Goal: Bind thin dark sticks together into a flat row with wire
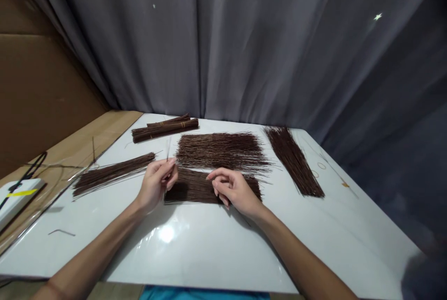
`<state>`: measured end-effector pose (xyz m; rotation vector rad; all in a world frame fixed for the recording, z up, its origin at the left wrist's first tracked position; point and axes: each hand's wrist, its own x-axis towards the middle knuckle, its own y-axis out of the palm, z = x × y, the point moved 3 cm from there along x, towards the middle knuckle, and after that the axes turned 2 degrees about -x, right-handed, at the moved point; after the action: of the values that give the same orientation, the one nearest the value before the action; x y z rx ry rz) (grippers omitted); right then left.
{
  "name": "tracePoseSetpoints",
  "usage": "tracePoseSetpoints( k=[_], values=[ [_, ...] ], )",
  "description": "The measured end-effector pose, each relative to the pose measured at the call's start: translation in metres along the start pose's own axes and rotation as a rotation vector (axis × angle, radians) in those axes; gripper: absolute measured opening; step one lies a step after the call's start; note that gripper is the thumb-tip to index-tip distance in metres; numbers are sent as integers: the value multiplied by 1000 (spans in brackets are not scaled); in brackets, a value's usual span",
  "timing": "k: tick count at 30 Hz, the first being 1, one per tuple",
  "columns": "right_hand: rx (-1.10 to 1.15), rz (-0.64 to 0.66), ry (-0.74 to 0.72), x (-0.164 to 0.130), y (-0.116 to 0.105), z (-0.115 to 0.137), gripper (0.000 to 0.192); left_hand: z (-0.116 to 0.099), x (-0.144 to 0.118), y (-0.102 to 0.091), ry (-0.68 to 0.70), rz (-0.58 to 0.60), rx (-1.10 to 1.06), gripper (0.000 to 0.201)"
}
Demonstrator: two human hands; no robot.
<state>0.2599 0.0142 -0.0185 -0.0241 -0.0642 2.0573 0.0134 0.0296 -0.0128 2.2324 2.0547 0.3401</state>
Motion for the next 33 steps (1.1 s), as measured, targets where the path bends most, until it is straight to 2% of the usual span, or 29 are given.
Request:
tracePoseSetpoints(
  k=[3,8,14,18,22,26,30,33],
  values=[
    [8,-9,-7,1,0,-3,28,-3,-11,-1,125,-67,-1,54],
    [16,-34,-7,3,-1,-6,29,7,-26,0,99,-97,12,56],
    [4,-41,-11,4,-4,-12,26,21,-16,-3,94,-106,62,62],
    [38,-5,0,4,0,-12,26,27,-6,-2,26,-68,139,59],
    [101,39,6,2,11,-10,26,22,-1,5,-21,-26,276,49],
    [175,33,24,2,17,-11,27,15,6,13,-125,12,143,52],
    [240,-14,47,5,16,-13,30,14,21,16,-266,120,35,60],
    [257,-56,71,6,14,-15,31,15,30,16,-295,169,38,50]
  ],
)
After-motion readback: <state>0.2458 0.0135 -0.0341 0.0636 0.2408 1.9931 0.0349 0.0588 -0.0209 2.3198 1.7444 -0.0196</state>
